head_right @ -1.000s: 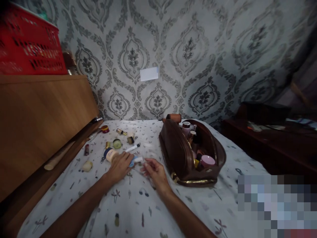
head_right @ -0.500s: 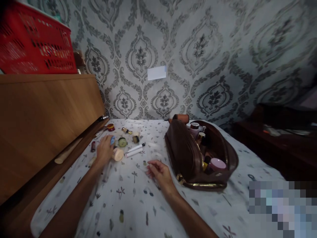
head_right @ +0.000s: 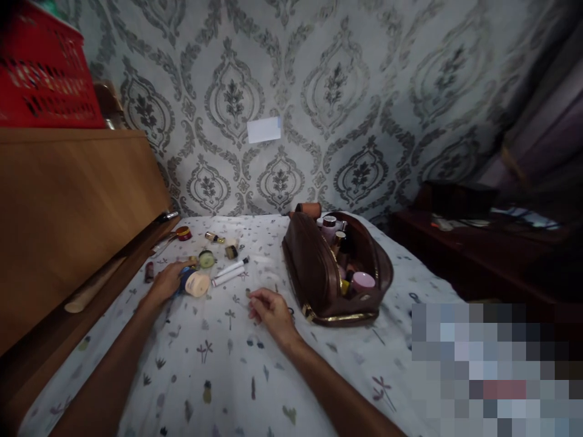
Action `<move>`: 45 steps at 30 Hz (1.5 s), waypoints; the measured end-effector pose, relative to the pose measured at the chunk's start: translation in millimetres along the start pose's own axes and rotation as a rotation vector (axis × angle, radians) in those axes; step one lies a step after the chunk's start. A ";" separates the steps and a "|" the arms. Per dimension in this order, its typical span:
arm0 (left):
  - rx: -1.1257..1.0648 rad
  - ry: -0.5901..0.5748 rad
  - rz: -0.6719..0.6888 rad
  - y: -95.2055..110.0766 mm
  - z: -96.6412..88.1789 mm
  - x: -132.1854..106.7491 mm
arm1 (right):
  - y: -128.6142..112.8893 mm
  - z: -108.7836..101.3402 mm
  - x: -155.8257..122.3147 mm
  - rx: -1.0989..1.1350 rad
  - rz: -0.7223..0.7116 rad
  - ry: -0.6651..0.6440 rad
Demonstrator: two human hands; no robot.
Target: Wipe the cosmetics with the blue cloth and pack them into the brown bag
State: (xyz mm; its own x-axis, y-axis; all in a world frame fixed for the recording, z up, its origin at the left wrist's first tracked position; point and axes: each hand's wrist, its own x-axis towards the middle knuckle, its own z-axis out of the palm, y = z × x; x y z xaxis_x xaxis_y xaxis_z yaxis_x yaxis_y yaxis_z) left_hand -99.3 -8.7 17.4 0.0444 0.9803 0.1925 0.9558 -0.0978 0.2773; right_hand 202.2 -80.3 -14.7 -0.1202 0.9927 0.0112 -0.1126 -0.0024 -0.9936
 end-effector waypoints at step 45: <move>-0.770 0.014 0.178 133.8 54.5 -49.5 | -4.8 -2.2 -18.9 -0.217 -0.239 -0.223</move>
State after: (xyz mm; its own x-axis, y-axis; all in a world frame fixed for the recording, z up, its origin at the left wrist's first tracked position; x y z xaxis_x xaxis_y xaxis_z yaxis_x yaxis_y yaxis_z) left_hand 42.2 -60.9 -6.4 0.1693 0.9369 0.3060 0.4642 -0.3497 0.8138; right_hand 207.1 -98.7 -10.4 -0.3301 0.9115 0.2453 0.0453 0.2749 -0.9604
